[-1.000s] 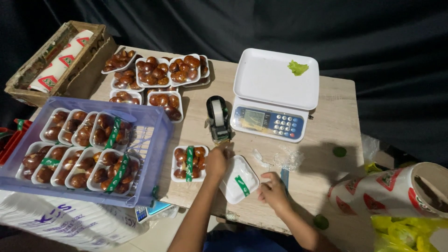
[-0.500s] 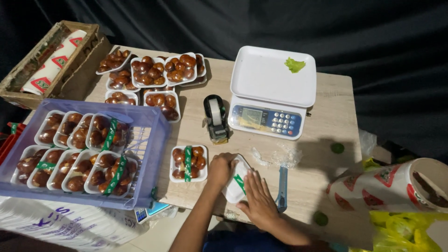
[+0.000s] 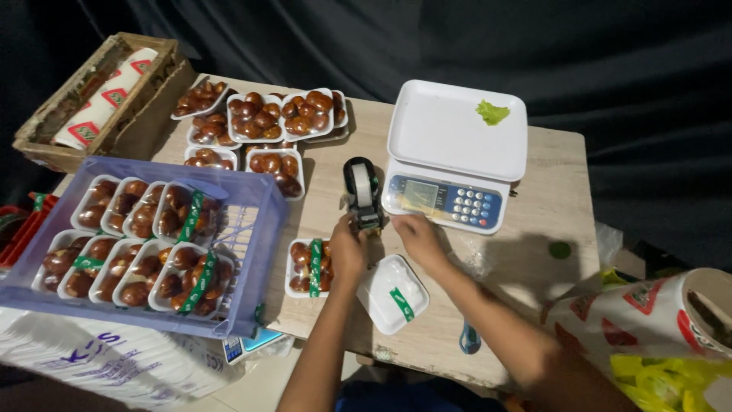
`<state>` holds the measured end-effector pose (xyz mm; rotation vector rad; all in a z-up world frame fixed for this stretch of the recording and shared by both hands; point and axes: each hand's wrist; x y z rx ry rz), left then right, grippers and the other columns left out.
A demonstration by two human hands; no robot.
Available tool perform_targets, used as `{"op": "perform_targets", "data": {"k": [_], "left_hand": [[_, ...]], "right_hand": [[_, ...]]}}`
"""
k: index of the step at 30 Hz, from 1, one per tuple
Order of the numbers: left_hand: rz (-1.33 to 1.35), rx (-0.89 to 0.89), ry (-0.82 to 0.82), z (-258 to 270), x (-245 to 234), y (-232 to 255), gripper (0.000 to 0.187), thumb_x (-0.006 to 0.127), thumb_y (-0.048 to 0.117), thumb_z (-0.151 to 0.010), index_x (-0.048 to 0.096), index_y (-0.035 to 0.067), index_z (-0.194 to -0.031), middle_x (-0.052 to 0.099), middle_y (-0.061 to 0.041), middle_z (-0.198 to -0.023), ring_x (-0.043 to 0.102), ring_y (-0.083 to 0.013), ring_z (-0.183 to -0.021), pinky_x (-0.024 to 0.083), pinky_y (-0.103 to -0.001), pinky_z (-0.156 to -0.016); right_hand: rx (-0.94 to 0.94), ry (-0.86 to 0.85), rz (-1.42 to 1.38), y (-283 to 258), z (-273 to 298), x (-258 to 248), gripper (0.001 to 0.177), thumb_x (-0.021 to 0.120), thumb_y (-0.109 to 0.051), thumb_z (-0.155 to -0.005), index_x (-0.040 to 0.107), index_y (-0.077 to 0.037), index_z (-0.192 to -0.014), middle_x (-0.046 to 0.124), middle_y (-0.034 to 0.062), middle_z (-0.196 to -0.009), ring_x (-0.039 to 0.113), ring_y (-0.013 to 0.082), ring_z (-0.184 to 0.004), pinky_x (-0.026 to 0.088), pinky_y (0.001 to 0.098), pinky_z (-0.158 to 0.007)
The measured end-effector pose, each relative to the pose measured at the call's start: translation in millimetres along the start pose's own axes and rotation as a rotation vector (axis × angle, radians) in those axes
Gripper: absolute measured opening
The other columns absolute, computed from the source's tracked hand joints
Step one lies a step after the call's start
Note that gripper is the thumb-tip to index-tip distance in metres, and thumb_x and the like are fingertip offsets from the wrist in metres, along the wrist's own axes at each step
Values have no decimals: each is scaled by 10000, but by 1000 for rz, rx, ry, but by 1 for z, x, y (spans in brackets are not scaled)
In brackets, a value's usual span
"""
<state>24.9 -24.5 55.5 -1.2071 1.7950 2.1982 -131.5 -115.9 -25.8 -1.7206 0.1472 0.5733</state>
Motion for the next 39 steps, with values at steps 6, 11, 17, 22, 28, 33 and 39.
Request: {"op": "perform_targets", "data": {"k": [6, 11, 17, 22, 28, 33, 39], "left_hand": [[-113, 12, -80, -38, 29, -38, 250, 747, 189, -908, 747, 87, -1136, 650, -157, -1031, 689, -395, -1104, 570, -481, -988], [-243, -26, -165, -53, 37, -55, 282, 749, 271, -921, 748, 213, -1197, 667, -93, -1055, 701, -339, -1113, 590, -467, -967], [-253, -76, -194, -49, 23, -38, 291, 706, 236, -942, 740, 252, -1231, 691, -73, -1104, 702, -330, -1131, 591, -467, -979], [-208, -145, -223, -33, -4, 1, 280, 693, 205, -947, 738, 201, -1222, 716, -115, -1148, 689, -366, -1167, 573, -482, -1016], [-129, -294, -140, -33, 12, -17, 248, 708, 198, -941, 661, 22, -1109, 734, -196, -1073, 715, -394, -1113, 584, -511, -952], [513, -574, -235, -31, 31, -18, 283, 637, 264, -914, 761, 47, -1048, 786, -92, -846, 792, -218, -796, 607, -405, -812], [615, -522, -176, -31, 38, -16, 190, 732, 143, -935, 752, -43, -968, 760, -175, -795, 767, -229, -744, 609, -341, -728]], "right_hand": [[639, -221, -57, 39, -73, 76, 620, 769, -664, -861, 748, -200, -1272, 715, 59, -1244, 631, 324, -1250, 502, 554, -987], [654, -53, -233, -38, -57, 55, 438, 854, -385, -845, 780, -91, -1161, 724, 173, -1175, 620, 398, -1235, 488, 470, -1005], [533, -24, -76, -68, 14, 22, 396, 862, -472, -808, 829, -152, -1038, 790, 87, -999, 729, 301, -1024, 553, 369, -805], [632, -71, -123, -109, 86, -11, 272, 758, -265, -918, 824, -35, -1047, 790, 179, -993, 738, 262, -883, 602, 365, -713], [649, -137, -311, -61, 83, 3, 235, 702, -219, -974, 746, -1, -1049, 735, 187, -992, 718, 220, -812, 597, 254, -643], [622, -164, -411, -70, 81, 0, 128, 665, -108, -973, 701, -3, -908, 722, 147, -773, 710, 173, -624, 581, 210, -516], [579, -161, -336, -67, 72, 1, 114, 604, -57, -942, 702, -17, -899, 727, 116, -706, 672, 116, -547, 554, 172, -475]]}}
Point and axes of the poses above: each hand's wrist, its own z-axis away from the middle knuckle, its own x-axis out of the palm, y = z × x
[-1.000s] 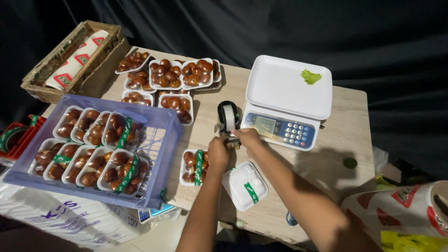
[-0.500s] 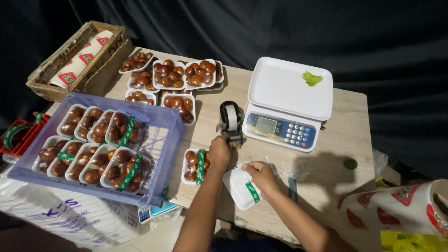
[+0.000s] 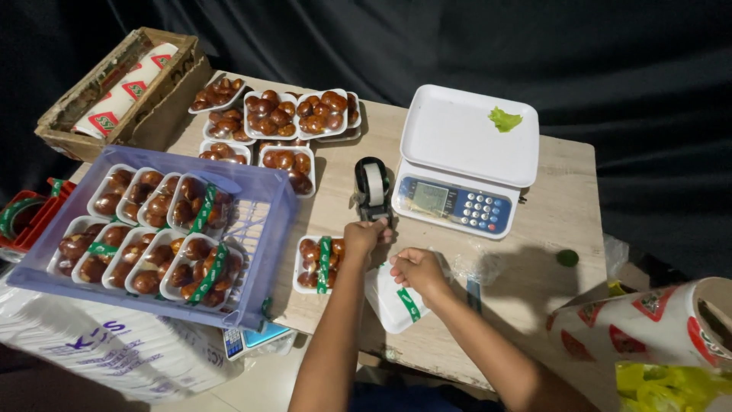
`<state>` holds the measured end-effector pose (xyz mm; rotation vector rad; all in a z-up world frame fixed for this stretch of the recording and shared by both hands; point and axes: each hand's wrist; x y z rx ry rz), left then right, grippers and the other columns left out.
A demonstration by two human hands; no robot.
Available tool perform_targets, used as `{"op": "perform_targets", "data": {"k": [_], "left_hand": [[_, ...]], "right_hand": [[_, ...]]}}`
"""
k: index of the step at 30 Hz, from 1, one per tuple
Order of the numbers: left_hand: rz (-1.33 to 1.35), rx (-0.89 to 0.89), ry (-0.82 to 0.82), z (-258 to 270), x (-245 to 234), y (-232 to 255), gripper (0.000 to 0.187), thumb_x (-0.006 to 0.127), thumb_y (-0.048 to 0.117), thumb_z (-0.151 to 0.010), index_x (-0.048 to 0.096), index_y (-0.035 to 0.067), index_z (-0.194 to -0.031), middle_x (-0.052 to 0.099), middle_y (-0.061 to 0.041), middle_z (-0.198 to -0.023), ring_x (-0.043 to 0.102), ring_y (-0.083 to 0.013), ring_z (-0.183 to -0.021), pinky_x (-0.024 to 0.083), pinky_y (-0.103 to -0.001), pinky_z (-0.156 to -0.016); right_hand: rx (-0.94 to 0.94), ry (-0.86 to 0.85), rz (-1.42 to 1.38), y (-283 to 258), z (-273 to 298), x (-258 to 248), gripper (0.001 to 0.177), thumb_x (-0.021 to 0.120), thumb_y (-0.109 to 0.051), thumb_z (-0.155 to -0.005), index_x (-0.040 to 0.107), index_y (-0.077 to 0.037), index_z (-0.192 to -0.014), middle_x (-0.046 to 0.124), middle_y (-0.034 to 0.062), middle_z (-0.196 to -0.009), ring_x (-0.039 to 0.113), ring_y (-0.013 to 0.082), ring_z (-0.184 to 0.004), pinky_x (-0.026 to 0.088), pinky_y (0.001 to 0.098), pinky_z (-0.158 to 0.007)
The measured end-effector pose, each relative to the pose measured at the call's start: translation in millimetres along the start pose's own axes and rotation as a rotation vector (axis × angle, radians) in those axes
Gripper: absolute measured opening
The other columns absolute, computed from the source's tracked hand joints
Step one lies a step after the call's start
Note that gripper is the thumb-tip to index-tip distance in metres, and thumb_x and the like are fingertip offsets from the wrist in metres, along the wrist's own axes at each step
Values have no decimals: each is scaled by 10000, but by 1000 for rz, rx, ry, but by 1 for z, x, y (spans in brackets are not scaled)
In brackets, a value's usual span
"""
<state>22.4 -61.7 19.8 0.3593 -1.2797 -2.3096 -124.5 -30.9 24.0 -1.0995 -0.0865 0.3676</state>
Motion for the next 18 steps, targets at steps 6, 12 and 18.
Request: {"op": "perform_targets", "data": {"k": [6, 12, 18], "left_hand": [[-429, 62, 112, 6, -8, 18, 177, 745, 242, -932, 786, 74, -895, 766, -113, -802, 780, -295, -908, 579, -420, -836], [-650, 59, 228, 27, -8, 47, 205, 716, 232, -931, 793, 74, -1036, 789, -144, -948, 761, -336, -1022, 573, -471, -901], [-851, 73, 235, 48, -8, 42, 187, 675, 195, -926, 781, 73, -1017, 785, -113, -994, 749, -347, -1059, 510, -465, -984]], "right_hand": [[-28, 4, 80, -4, -5, 0, 130, 612, -62, -936, 728, -10, -964, 742, 134, -723, 675, 126, -553, 562, 186, -490], [-63, 4, 106, -8, -6, 0, 138, 614, -62, -931, 734, 2, -954, 741, 137, -719, 659, 125, -539, 546, 183, -473], [-51, -7, 107, 20, -16, 1, 180, 607, -66, -943, 729, 13, -1049, 744, 152, -726, 667, 139, -543, 561, 200, -489]]}}
Point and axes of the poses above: each hand's wrist, its own z-axis away from the middle knuckle, its own x-axis out of the palm, y = z × x
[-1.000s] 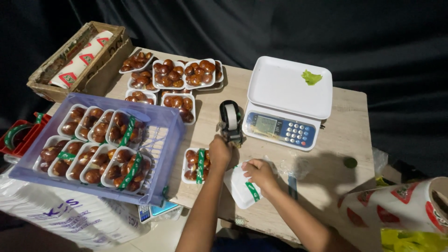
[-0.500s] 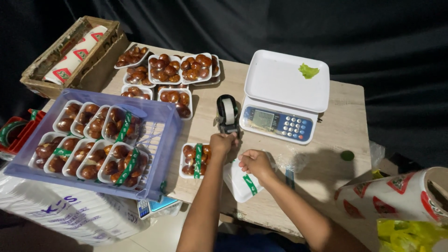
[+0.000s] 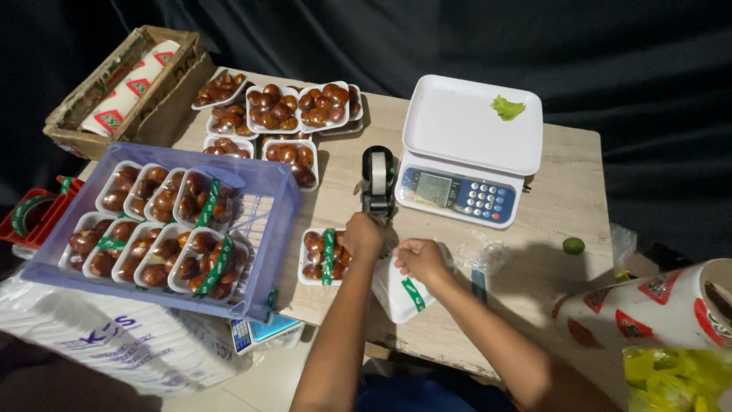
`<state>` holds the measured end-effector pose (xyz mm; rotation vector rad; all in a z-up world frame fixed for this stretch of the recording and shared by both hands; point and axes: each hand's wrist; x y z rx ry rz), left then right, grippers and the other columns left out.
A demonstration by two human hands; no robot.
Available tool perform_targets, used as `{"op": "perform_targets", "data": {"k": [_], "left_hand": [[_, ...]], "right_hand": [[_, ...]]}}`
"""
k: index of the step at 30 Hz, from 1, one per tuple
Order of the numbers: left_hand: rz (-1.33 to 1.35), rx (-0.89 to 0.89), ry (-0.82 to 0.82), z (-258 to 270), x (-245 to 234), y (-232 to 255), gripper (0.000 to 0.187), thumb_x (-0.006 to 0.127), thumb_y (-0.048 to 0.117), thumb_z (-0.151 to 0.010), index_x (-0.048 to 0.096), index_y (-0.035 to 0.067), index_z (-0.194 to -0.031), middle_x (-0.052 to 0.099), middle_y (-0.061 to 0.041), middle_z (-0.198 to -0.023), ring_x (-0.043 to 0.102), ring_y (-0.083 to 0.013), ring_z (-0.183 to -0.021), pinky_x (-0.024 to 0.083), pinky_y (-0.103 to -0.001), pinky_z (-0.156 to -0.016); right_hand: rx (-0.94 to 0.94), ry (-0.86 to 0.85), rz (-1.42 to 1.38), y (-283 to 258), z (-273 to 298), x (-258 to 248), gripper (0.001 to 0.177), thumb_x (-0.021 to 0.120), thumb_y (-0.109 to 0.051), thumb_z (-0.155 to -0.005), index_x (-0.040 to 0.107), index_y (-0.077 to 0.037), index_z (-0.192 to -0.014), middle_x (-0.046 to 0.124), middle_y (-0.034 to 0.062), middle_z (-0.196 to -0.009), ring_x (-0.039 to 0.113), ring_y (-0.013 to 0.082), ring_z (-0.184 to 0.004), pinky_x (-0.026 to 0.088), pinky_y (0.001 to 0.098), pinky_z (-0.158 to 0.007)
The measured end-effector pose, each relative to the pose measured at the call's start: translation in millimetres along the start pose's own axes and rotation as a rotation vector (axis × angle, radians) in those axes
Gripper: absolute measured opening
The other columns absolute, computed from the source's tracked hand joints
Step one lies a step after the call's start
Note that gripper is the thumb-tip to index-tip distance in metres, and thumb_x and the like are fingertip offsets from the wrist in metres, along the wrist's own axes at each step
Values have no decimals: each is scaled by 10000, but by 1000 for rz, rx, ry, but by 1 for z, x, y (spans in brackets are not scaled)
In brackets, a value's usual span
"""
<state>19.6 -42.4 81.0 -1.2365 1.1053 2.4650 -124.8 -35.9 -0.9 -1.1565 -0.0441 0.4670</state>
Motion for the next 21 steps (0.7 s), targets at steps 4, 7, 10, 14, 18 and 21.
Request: {"op": "perform_targets", "data": {"k": [4, 7, 10, 14, 18, 21], "left_hand": [[267, 147, 21, 2, 6, -26, 143, 722, 199, -926, 783, 110, -833, 782, -122, -854, 766, -373, -974, 520, -480, -936], [236, 386, 26, 19, 17, -55, 245, 685, 323, -971, 789, 101, -966, 777, -142, -1042, 681, -415, -1134, 412, -559, -1092], [239, 499, 64, 47, 23, -79, 156, 702, 221, -949, 814, 128, -1005, 757, -143, -1094, 656, -392, -1184, 417, -583, -1067], [284, 743, 218, 45, 59, -108, 159, 726, 219, -906, 846, 172, -998, 774, -58, -1087, 685, -254, -1002, 440, -422, -879], [226, 746, 307, 39, 76, -114, 136, 756, 267, -896, 853, 237, -987, 747, 21, -1191, 596, -267, -1078, 360, -433, -902], [237, 764, 324, 38, 77, -113, 142, 751, 259, -906, 850, 221, -999, 750, -1, -1189, 604, -269, -1082, 367, -434, -925]], "right_hand": [[-11, 21, -33, -11, 40, -13, 184, 647, -85, -947, 755, 1, -1069, 766, 176, -750, 697, 150, -549, 583, 221, -497], [-11, 87, -77, -11, 82, -18, 257, 624, -48, -970, 685, 83, -1183, 748, 224, -754, 693, 199, -562, 593, 259, -521], [-27, 20, -38, 22, 94, -6, 428, 690, -64, -933, 554, 81, -1312, 751, 211, -736, 711, 199, -551, 636, 270, -532], [31, 93, -169, 63, 102, 2, 291, 671, -79, -949, 501, -56, -1185, 743, 188, -694, 594, 216, -492, 508, 336, -529], [-75, 164, -119, 59, 105, 3, 251, 700, -66, -916, 477, -32, -1028, 739, 200, -624, 622, 228, -409, 516, 312, -454], [-17, 192, -74, 48, 107, 3, 253, 726, -74, -903, 493, -39, -995, 757, 188, -648, 640, 221, -418, 533, 310, -463]]}}
Point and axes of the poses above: each hand's wrist, its own z-axis away from the middle knuckle, its own x-axis out of the palm, y = z × x
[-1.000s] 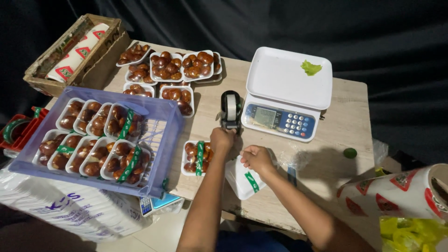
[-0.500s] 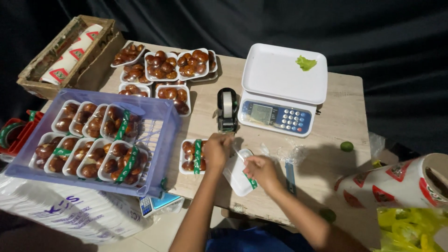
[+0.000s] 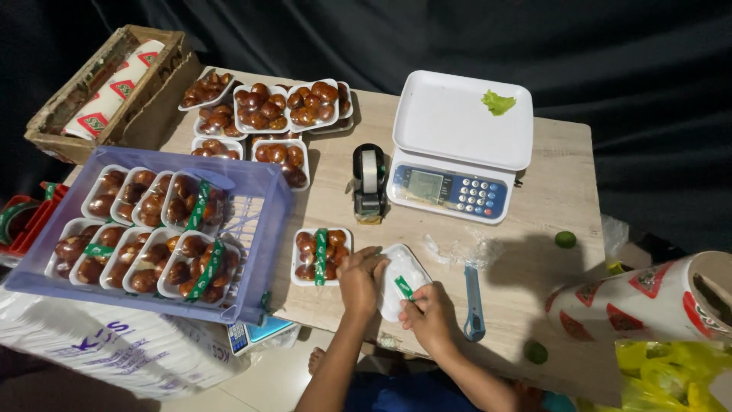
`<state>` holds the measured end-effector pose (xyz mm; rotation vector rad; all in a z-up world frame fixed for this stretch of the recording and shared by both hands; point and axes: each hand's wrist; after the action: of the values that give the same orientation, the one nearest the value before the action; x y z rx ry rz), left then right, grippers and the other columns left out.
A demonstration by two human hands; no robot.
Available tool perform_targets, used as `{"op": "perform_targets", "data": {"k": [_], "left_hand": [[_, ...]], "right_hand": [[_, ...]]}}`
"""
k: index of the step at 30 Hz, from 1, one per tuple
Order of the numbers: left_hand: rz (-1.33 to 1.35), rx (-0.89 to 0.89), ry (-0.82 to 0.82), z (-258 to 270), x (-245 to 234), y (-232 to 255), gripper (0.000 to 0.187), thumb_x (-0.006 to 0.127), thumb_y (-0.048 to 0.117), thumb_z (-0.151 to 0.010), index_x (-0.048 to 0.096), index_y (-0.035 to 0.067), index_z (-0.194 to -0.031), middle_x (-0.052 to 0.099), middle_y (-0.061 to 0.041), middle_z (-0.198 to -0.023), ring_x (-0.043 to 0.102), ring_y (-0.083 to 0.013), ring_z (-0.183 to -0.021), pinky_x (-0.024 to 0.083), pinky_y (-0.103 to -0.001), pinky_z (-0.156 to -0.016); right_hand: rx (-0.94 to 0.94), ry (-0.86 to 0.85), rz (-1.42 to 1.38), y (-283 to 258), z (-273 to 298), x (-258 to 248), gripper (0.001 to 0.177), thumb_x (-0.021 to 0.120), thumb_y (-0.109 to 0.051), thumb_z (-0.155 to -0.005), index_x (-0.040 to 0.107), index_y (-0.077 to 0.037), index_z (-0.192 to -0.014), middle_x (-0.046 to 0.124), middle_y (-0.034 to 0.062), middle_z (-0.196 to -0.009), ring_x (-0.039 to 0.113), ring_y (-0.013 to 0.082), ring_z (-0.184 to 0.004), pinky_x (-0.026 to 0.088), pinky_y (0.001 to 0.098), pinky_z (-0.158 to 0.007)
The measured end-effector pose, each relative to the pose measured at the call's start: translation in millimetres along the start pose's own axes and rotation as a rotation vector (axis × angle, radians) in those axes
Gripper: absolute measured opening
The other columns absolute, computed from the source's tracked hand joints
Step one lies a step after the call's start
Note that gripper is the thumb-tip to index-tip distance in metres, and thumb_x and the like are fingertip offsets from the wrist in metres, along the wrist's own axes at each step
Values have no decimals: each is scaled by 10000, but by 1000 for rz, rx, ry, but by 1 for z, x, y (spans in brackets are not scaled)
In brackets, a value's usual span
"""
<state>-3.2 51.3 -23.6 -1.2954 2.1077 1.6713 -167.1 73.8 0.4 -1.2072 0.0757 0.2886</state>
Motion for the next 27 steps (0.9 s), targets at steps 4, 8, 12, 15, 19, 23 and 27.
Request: {"op": "perform_targets", "data": {"k": [4, 8, 12, 15, 19, 23, 27], "left_hand": [[-25, -8, -21, 0, 4, -5, 171, 716, 299, -929, 847, 218, -1003, 760, -3, -1183, 644, -277, -1078, 385, -469, -909], [179, -100, -50, -5, -2, 2, 152, 752, 193, -886, 843, 124, -986, 793, -99, -1080, 714, -253, -1043, 499, -388, -967], [208, -327, -62, -11, 1, -3, 261, 801, 314, -837, 752, 104, -985, 785, -17, -967, 726, -177, -876, 545, -323, -798], [165, -390, -115, -20, 2, -3, 213, 805, 321, -856, 688, 143, -846, 741, 20, -778, 689, -165, -714, 509, -342, -689], [115, -431, -155, -31, 10, -17, 221, 680, 153, -898, 748, 107, -1103, 797, -114, -1033, 758, -308, -977, 577, -398, -858], [13, -443, -356, -35, 13, -15, 445, 657, 431, -898, 741, 115, -1200, 776, -145, -1094, 728, -334, -1046, 541, -414, -896], [17, -406, -393, -30, 28, -31, 541, 728, 510, -855, 748, 80, -1183, 761, -186, -1121, 708, -354, -1105, 526, -398, -947]], "right_hand": [[38, 3, 84, -13, 5, -2, 246, 743, -81, -920, 506, -54, -979, 780, 153, -679, 686, 206, -459, 547, 293, -465], [62, -12, 91, -18, 10, -4, 281, 755, -121, -916, 481, -59, -913, 766, 171, -651, 695, 224, -461, 534, 302, -445], [70, -3, 54, -7, 5, -6, 308, 786, -100, -893, 481, -57, -885, 735, 182, -610, 675, 220, -440, 526, 305, -399], [78, -72, 158, -4, 10, -17, 201, 720, -58, -919, 524, -42, -962, 730, 154, -730, 744, 190, -588, 629, 309, -481], [-411, 111, 501, 21, -4, -21, 177, 765, -198, -857, 605, -155, -920, 756, -27, -721, 709, 120, -612, 550, 307, -555], [-718, -78, 769, -14, -4, -1, 471, 581, -275, -969, 427, -77, -1367, 450, 109, -1380, 428, 278, -1247, 341, 444, -1010], [-1041, 257, 1669, 21, 5, 12, 1185, 386, -848, -901, 20, -6, -1650, 16, 164, -1740, -2, 326, -1611, 32, 501, -1271]]}}
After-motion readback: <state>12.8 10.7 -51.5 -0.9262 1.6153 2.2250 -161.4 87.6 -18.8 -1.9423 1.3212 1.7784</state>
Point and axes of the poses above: each hand's wrist, its own z-axis away from the middle knuckle, its own x-axis out of the palm, y = z × x
